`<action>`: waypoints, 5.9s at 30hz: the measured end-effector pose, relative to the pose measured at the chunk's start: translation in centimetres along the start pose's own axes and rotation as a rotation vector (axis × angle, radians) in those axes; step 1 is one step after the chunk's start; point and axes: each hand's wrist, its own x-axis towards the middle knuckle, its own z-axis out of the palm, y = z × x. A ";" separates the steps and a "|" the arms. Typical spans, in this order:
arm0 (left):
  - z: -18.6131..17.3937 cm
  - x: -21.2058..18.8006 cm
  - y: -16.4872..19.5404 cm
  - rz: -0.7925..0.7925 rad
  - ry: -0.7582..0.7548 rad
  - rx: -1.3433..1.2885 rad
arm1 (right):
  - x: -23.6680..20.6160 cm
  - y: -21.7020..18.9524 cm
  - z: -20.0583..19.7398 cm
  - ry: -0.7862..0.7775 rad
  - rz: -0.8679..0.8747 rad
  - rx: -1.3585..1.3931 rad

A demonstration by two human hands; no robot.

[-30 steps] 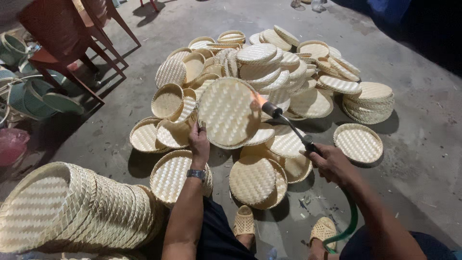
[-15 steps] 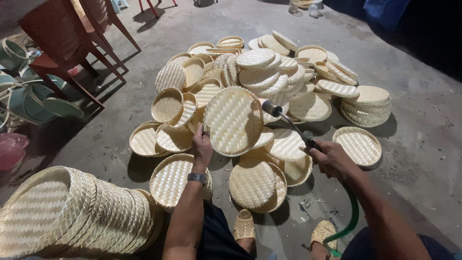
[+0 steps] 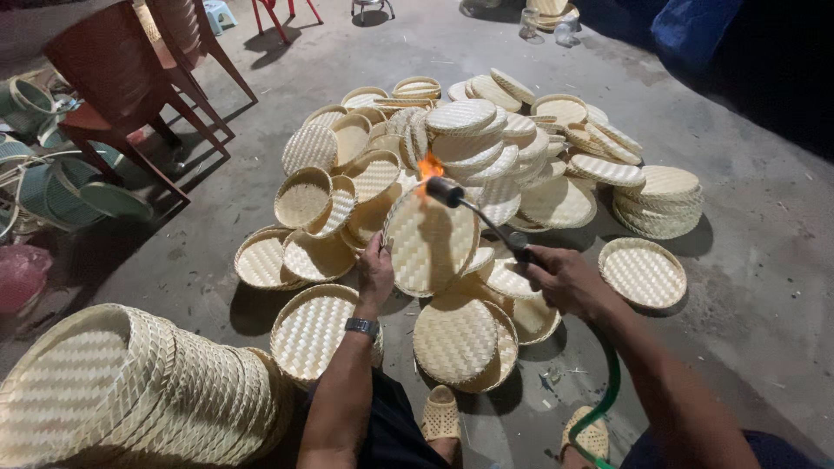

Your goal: The person uses a handheld blowtorch to singe the surface of woven bamboo baskets, handling them one by one from a pile on the floor.

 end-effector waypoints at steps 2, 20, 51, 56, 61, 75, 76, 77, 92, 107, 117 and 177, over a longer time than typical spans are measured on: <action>0.0 0.0 -0.1 -0.035 -0.028 -0.046 | 0.3 -0.4 0.4 -0.027 -0.019 0.061; -1.1 0.4 0.3 -0.131 0.185 -0.387 | -4.2 11.0 4.6 -0.054 0.288 0.072; -0.1 -3.2 5.3 -0.463 -0.279 -1.295 | 1.2 8.0 5.8 0.491 -0.182 0.616; 1.9 -5.4 6.1 -0.088 -0.468 -0.693 | 1.1 8.2 6.0 0.648 -0.095 0.664; 2.2 -6.5 7.0 -0.346 -0.625 -1.140 | 0.7 9.7 4.6 0.609 -0.191 0.652; 1.6 -3.8 2.9 -0.474 -0.827 -0.987 | -3.1 12.8 -2.3 0.181 -0.048 0.377; 1.9 -4.2 2.8 -0.464 -0.853 -1.030 | -3.0 12.7 -2.1 0.177 -0.053 0.354; 2.0 -4.5 2.7 -0.455 -0.878 -1.073 | -2.9 12.6 -2.0 0.172 -0.056 0.331; 1.5 -3.6 3.1 0.092 -0.055 -0.110 | -5.7 7.7 4.2 0.023 0.123 0.177; -0.9 -1.5 -1.5 -0.164 0.409 -0.584 | -6.9 10.4 8.1 -0.172 0.115 -0.104; -2.2 -1.5 -0.7 -0.129 0.427 -0.608 | -6.3 10.3 7.9 -0.057 0.158 -0.144; -1.8 -1.4 0.3 -0.065 -0.003 -0.448 | -3.2 4.7 0.5 0.046 0.143 -0.049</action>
